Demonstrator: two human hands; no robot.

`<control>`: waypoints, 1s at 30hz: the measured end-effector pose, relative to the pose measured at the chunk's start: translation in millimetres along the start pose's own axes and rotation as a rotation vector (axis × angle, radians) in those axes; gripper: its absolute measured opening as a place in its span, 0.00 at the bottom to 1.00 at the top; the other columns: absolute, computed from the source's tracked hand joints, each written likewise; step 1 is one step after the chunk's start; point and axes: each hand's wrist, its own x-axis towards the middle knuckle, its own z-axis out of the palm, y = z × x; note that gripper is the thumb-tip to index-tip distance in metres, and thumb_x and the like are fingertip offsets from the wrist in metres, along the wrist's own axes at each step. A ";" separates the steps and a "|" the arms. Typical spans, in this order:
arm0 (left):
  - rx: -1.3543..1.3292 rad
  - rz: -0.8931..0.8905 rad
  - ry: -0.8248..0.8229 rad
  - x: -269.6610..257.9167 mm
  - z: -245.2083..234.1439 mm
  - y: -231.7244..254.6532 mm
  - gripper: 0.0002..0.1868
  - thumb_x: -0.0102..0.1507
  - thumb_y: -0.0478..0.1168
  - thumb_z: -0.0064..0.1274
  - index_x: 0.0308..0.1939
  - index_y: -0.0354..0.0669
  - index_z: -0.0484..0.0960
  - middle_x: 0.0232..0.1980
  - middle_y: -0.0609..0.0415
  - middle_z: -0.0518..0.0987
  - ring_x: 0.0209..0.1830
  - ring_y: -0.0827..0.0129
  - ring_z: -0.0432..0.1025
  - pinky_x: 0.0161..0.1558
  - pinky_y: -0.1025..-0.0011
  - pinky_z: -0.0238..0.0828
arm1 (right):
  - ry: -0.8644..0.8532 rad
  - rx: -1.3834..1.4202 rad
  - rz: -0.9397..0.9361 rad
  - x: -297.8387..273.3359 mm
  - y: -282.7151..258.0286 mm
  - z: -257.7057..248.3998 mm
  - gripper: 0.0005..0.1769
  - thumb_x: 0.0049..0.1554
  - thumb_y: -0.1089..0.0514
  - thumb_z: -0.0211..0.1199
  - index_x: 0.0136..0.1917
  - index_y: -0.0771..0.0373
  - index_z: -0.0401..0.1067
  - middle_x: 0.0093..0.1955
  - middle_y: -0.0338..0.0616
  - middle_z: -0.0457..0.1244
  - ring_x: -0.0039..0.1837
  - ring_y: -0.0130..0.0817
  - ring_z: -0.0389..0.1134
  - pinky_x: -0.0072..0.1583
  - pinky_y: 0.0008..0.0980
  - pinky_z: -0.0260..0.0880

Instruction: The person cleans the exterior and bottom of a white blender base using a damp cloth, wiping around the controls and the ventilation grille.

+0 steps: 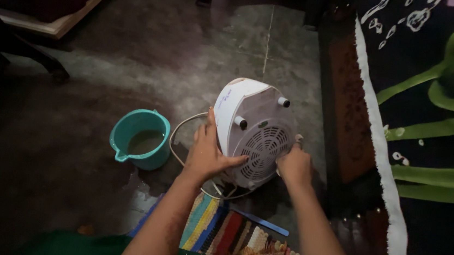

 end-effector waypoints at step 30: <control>-0.398 0.041 0.239 54.2 -32.7 -32.1 0.39 0.52 0.65 0.63 0.55 0.38 0.81 0.49 0.41 0.85 0.48 0.53 0.81 0.50 0.61 0.75 | 0.266 -0.465 -1.560 -56.6 -7.4 3.7 0.23 0.52 0.62 0.57 0.62 0.66 0.72 0.76 0.44 0.57 0.71 0.43 0.62 0.65 0.42 0.66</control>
